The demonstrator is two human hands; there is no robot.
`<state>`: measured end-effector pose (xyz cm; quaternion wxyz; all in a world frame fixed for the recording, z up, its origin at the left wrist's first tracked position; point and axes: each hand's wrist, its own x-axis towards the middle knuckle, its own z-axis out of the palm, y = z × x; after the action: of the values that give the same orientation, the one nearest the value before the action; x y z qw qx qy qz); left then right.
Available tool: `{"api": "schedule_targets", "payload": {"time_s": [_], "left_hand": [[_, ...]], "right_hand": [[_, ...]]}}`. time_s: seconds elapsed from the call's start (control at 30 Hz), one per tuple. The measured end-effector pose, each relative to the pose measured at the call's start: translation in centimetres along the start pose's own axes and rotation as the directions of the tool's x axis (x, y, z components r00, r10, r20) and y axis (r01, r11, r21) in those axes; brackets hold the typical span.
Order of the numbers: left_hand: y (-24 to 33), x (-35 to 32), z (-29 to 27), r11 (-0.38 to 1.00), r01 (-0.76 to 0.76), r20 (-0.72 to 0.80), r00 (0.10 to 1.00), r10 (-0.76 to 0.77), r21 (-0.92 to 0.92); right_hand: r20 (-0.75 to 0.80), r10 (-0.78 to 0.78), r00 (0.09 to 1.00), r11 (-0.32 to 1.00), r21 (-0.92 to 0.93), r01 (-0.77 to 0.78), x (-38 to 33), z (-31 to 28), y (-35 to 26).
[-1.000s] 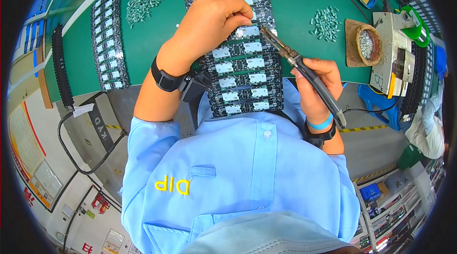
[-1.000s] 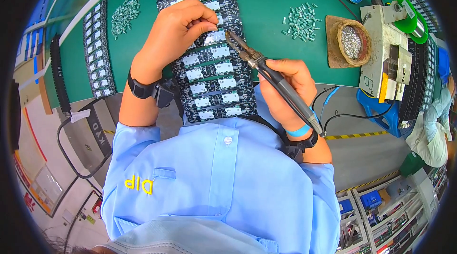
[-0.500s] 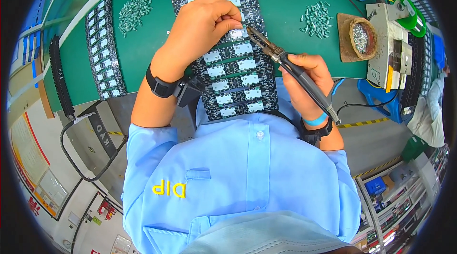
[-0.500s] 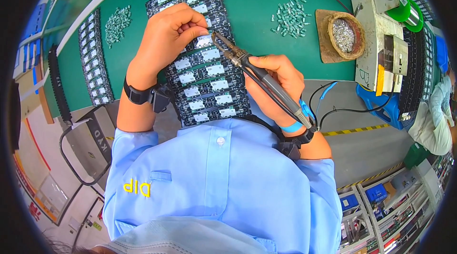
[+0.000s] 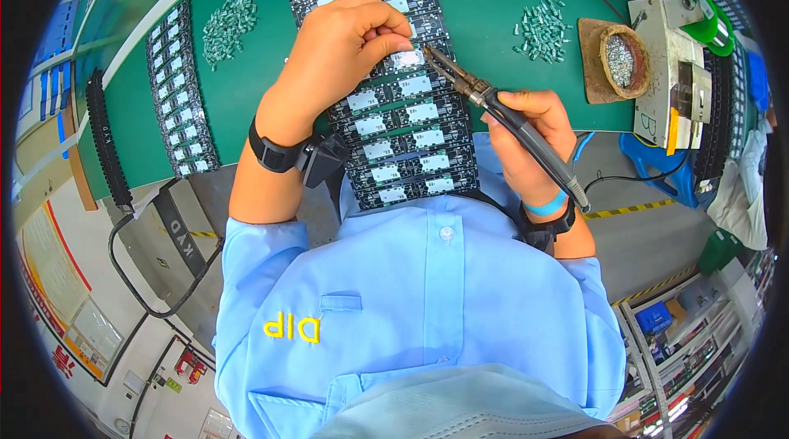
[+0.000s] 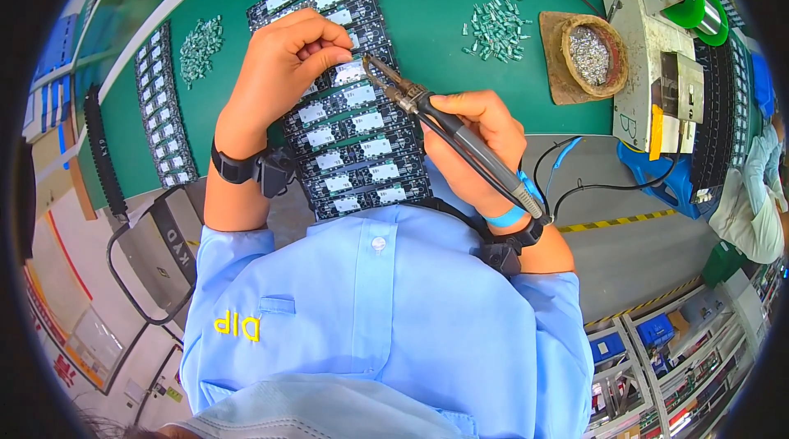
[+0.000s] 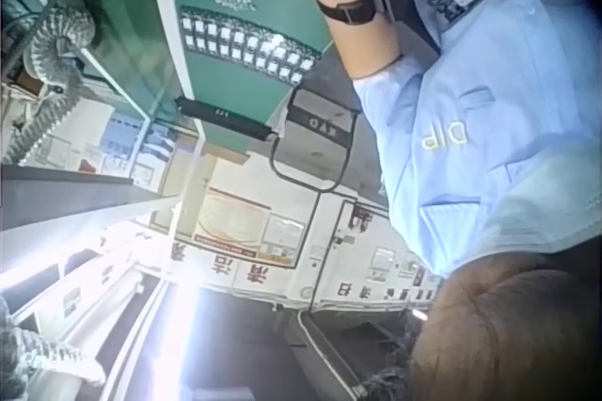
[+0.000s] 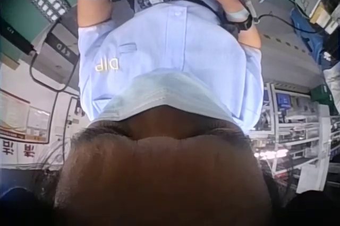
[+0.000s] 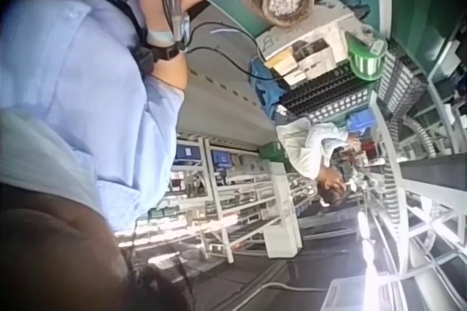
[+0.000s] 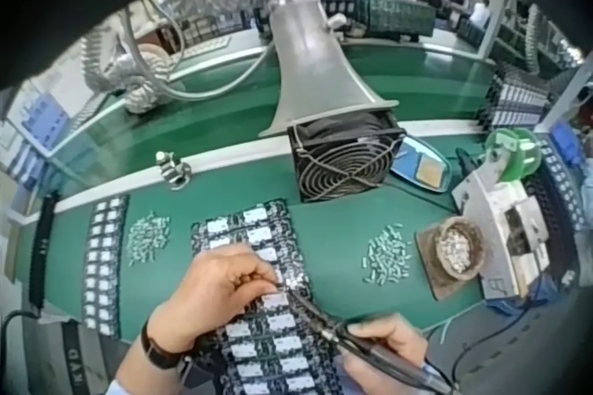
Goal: The person solders components onto a circuit board using a soldering iron and then picks up the board to inspect both sides.
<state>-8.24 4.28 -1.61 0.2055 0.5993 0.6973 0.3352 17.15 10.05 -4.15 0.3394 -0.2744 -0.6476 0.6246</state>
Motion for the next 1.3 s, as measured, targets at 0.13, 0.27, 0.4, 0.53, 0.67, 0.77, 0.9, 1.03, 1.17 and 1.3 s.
{"api": "schedule_targets", "payload": {"time_s": [0.13,0.27,0.4,0.53,0.67,0.77,0.9,1.03,1.17,1.3], "left_hand": [[-0.08,0.01,0.11,0.999,-0.028,-0.004,1.0,0.028,0.027],[0.05,0.06,0.21,1.0,-0.017,0.001,1.0,0.017,0.026],[0.16,0.19,0.19,0.999,-0.016,0.007,1.0,0.016,0.044],[0.28,0.32,0.09,0.998,-0.042,0.004,0.999,0.041,0.055],[0.31,0.41,0.06,0.998,-0.044,-0.002,0.999,0.044,0.047],[0.46,0.45,0.08,0.998,-0.023,0.005,1.0,0.022,0.066],[0.39,0.52,0.14,0.998,-0.011,0.007,1.0,0.011,0.061],[0.48,0.53,0.08,0.998,-0.014,0.003,1.0,0.013,0.058],[0.51,0.62,-0.03,0.999,-0.024,0.014,1.0,0.023,0.049],[0.57,0.59,-0.07,0.998,-0.022,0.026,0.999,0.021,0.061]], "right_hand": [[-0.001,0.004,1.0,1.0,0.01,-0.004,0.01,0.09,-0.06],[0.003,0.007,1.0,1.0,0.017,-0.007,0.08,0.07,-0.09],[0.014,0.012,1.0,1.0,0.02,-0.012,0.14,0.01,-0.03],[0.022,0.002,1.0,1.0,0.009,-0.002,0.23,0.03,0.02],[0.028,0.006,1.0,1.0,0.009,-0.006,0.25,0.05,-0.05],[0.027,0.009,1.0,1.0,-0.005,-0.009,0.24,0.06,0.01],[0.034,0.012,0.999,1.0,0.007,-0.012,0.23,0.0,0.06],[0.046,0.027,0.999,0.999,0.022,-0.028,0.24,-0.12,0.15],[0.052,0.037,0.998,0.999,0.029,-0.038,0.38,-0.05,-0.14],[0.048,0.057,0.997,0.997,0.051,-0.06,0.41,-0.02,-0.18]]}}
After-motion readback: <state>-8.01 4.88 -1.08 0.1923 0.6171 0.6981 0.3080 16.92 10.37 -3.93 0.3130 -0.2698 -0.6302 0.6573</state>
